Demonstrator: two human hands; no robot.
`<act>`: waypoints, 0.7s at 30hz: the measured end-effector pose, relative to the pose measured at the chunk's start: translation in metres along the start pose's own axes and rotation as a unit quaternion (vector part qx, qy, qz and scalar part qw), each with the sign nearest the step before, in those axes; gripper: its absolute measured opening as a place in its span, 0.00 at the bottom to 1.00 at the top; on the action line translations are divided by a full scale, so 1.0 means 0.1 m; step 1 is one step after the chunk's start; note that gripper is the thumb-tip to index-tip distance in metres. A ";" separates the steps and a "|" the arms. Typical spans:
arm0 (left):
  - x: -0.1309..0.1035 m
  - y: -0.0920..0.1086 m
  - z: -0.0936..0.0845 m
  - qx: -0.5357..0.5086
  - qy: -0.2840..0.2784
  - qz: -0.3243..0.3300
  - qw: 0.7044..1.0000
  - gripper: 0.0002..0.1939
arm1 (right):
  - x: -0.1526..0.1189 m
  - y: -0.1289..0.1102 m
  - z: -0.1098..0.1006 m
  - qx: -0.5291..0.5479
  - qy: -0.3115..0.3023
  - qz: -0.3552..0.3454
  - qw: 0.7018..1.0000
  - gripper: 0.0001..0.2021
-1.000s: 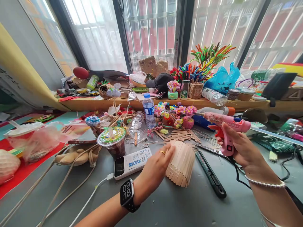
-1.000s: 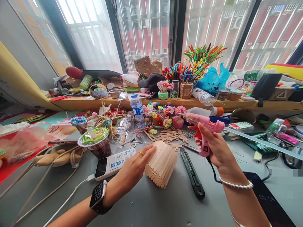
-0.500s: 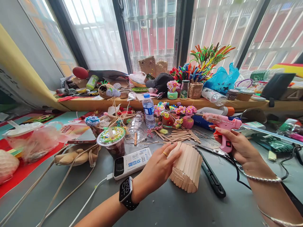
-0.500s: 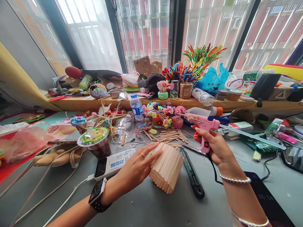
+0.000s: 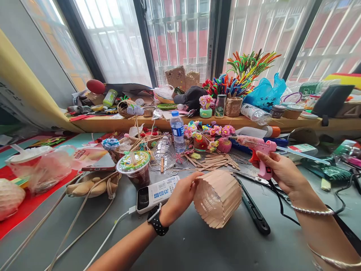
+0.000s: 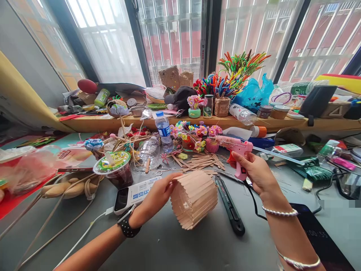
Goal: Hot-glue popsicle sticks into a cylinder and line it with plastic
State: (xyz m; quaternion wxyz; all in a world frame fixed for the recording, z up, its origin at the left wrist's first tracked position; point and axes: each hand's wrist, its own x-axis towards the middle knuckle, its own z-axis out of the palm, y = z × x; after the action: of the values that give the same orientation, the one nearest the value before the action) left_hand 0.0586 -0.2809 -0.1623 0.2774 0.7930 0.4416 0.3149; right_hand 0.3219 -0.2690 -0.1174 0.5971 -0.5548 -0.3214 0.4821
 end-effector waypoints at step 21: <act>0.03 -0.27 0.04 0.155 0.024 0.024 0.987 0.13 | 0.02 0.06 0.01 -0.110 -0.014 -0.047 0.993 0.18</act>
State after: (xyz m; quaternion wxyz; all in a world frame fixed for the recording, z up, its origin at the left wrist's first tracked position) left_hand 0.0490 -0.2673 -0.1836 0.1330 0.8291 0.4721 0.2682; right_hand 0.3201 -0.2673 -0.1233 0.5503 -0.5943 -0.4065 0.4227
